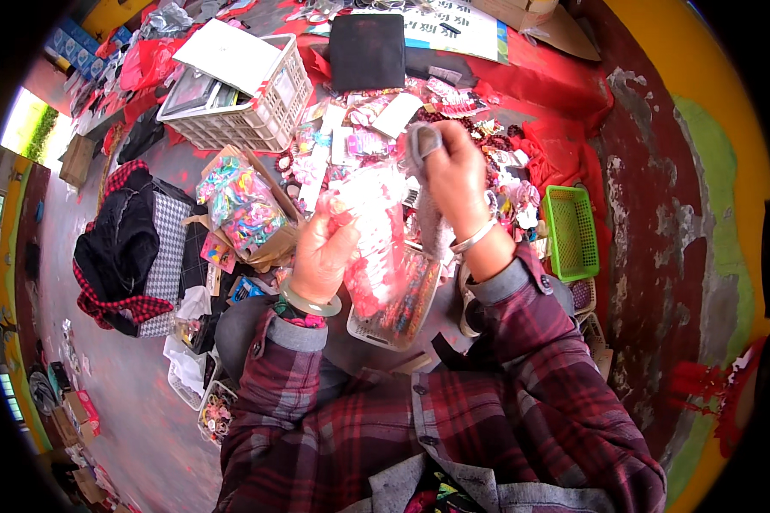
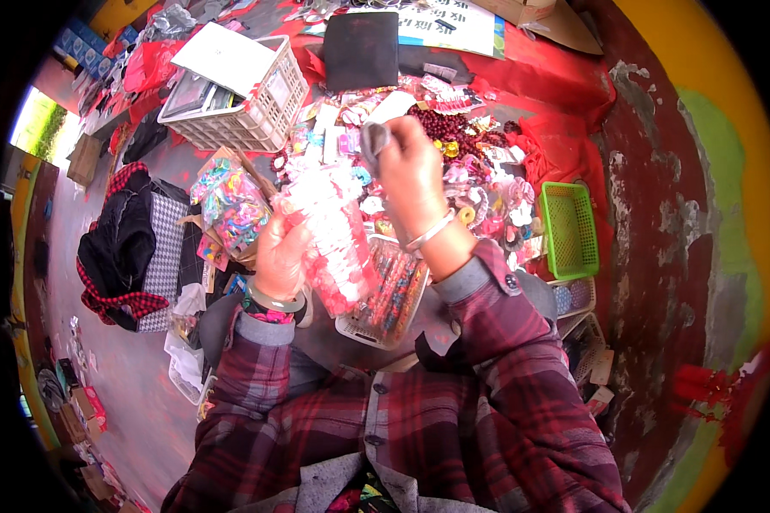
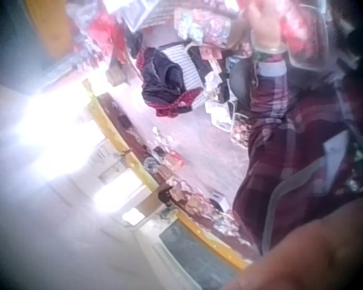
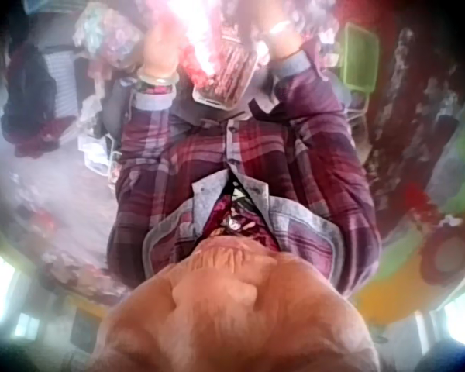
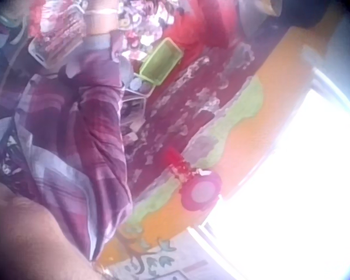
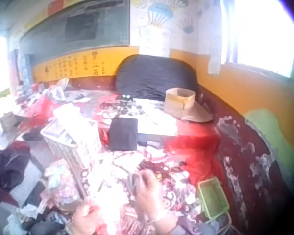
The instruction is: The person sits on the floor and wipes a clear plastic container filled with colorful candies using a grey cloth. They then pick up a plastic bag containing red items, wipe the exterior of the bag with the cloth, and continue to clean the items.
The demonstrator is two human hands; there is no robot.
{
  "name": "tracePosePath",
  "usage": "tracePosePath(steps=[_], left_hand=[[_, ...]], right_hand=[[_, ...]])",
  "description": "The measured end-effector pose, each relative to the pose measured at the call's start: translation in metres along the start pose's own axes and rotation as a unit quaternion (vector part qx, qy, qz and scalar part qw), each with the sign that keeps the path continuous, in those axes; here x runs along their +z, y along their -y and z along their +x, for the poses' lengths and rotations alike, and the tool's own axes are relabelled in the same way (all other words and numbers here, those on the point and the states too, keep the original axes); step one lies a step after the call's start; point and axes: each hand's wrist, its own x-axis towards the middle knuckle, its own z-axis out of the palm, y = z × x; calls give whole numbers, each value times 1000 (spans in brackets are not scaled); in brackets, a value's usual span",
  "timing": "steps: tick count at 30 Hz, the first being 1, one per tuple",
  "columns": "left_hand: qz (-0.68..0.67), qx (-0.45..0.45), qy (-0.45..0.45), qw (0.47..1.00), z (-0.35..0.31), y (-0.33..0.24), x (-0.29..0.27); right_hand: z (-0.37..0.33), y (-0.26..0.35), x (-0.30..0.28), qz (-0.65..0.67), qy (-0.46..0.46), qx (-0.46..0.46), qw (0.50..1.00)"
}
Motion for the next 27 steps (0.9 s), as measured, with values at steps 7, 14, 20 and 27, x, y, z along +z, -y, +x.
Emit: tracePosePath(steps=[7, 14, 20, 27], left_hand=[[-140, -4, -42, 989, 10, -5, 4], [-175, -25, -25, 984, 0, 0, 2], [-201, -43, -22, 978, 1, -5, -4], [-148, -30, -29, 988, 4, 3, -12]], right_hand=[[-18, 17, -4, -15, 46, -144, 988], [-42, 3, 16, -213, 81, -303, 925], [-25, -9, 14, -189, 37, -213, 958], [-1, 13, -17, 36, 99, -210, 972]])
